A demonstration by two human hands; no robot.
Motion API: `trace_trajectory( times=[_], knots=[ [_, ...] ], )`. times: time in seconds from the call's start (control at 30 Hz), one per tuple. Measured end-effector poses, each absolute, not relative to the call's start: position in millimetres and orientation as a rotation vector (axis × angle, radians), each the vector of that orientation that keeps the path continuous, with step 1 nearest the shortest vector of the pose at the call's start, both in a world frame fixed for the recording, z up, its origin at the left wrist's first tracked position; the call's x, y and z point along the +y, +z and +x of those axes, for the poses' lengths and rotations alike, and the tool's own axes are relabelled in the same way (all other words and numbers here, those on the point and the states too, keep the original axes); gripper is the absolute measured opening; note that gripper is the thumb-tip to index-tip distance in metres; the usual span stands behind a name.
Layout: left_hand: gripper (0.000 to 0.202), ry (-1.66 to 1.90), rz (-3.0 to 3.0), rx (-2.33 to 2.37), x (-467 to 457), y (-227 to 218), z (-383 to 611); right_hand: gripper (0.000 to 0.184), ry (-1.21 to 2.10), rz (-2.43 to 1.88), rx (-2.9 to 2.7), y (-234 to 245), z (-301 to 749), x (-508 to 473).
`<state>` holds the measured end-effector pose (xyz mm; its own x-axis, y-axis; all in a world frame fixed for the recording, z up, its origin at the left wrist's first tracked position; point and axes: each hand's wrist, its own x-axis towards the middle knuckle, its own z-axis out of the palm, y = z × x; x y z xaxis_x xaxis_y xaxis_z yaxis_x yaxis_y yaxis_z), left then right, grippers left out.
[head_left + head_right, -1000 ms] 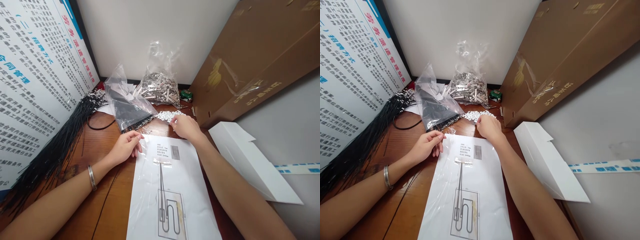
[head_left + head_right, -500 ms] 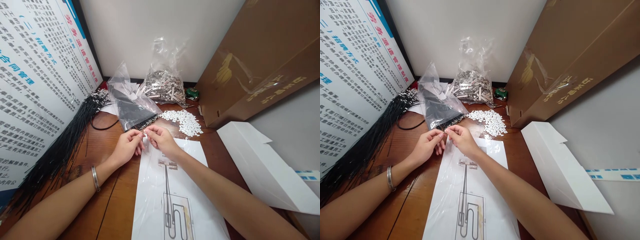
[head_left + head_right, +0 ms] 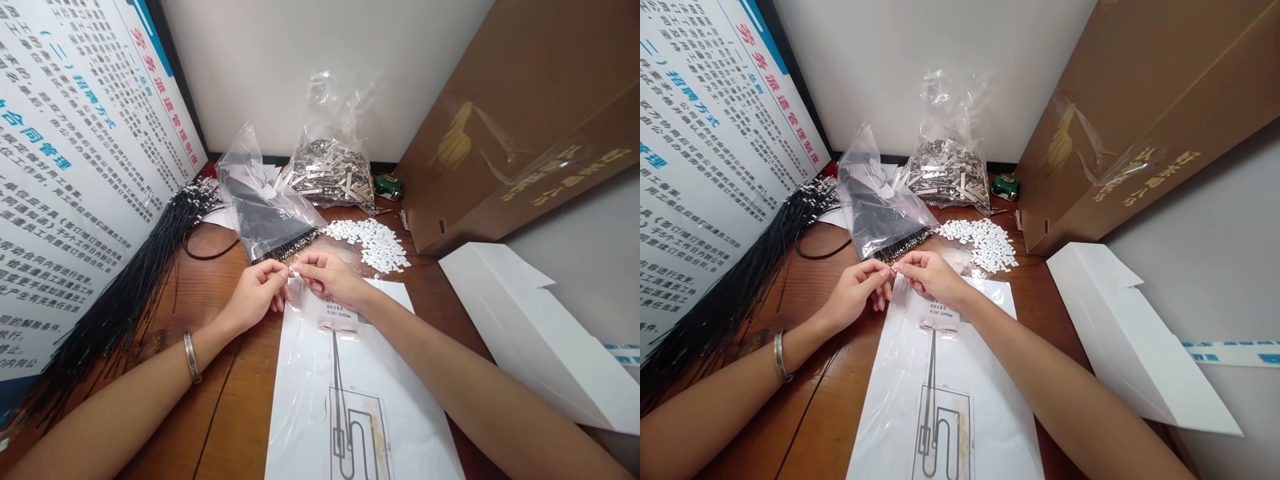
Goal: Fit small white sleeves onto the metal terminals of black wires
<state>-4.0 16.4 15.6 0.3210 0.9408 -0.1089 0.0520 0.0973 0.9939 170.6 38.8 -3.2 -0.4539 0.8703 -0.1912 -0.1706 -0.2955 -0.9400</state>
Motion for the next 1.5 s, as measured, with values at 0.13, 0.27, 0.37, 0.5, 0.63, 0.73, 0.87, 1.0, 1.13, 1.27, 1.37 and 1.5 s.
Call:
trace_trajectory(
  times=[0.13,0.27,0.37,0.5,0.63,0.73,0.87,1.0,1.13,1.27,1.37,1.5],
  knots=[
    [0.032,0.888,1.269,1.073,16.9,16.4,-3.3,0.03,1.786,-0.919,-1.181,-5.8,169.6,38.3],
    [0.033,0.883,1.232,1.1,17.9,16.3,-3.0,0.029,1.74,-0.892,-1.204,-7.9,169.6,38.2],
    [0.035,0.871,1.216,1.09,19.3,16.0,-3.4,0.027,1.701,-0.879,-1.228,-8.4,169.1,37.5],
    [0.038,0.855,1.191,1.052,21.5,15.1,-5.3,0.026,1.618,-0.873,-1.255,-6.4,166.0,34.6],
    [0.038,0.859,1.189,1.021,23.1,13.9,-7.8,0.026,1.548,-0.836,-1.299,-4.6,163.1,32.7],
    [0.036,0.868,1.164,1.014,23.6,14.3,-8.4,0.026,1.53,-0.828,-1.313,-4.6,162.8,32.7],
    [0.035,0.876,1.129,1.021,23.9,15.4,-7.9,0.028,1.545,-0.84,-1.299,-3.8,163.6,32.3],
    [0.033,0.899,1.121,1.026,23.5,14.8,-7.8,0.028,1.569,-0.871,-1.289,-3.1,164.2,32.2],
    [0.035,0.91,1.128,1.048,22.7,14.4,-7.4,0.028,1.592,-0.883,-1.281,-6.4,165.0,34.2],
    [0.037,0.921,1.142,1.063,22.1,15.7,-5.6,0.028,1.619,-0.892,-1.317,-9.9,165.8,35.5],
    [0.04,0.922,1.156,1.073,21.7,16.8,-4.1,0.029,1.623,-0.894,-1.299,-10.0,165.4,35.2],
    [0.041,0.922,1.185,1.08,21.3,16.7,-3.8,0.029,1.615,-0.904,-1.287,-7.9,164.1,34.6]
  ],
)
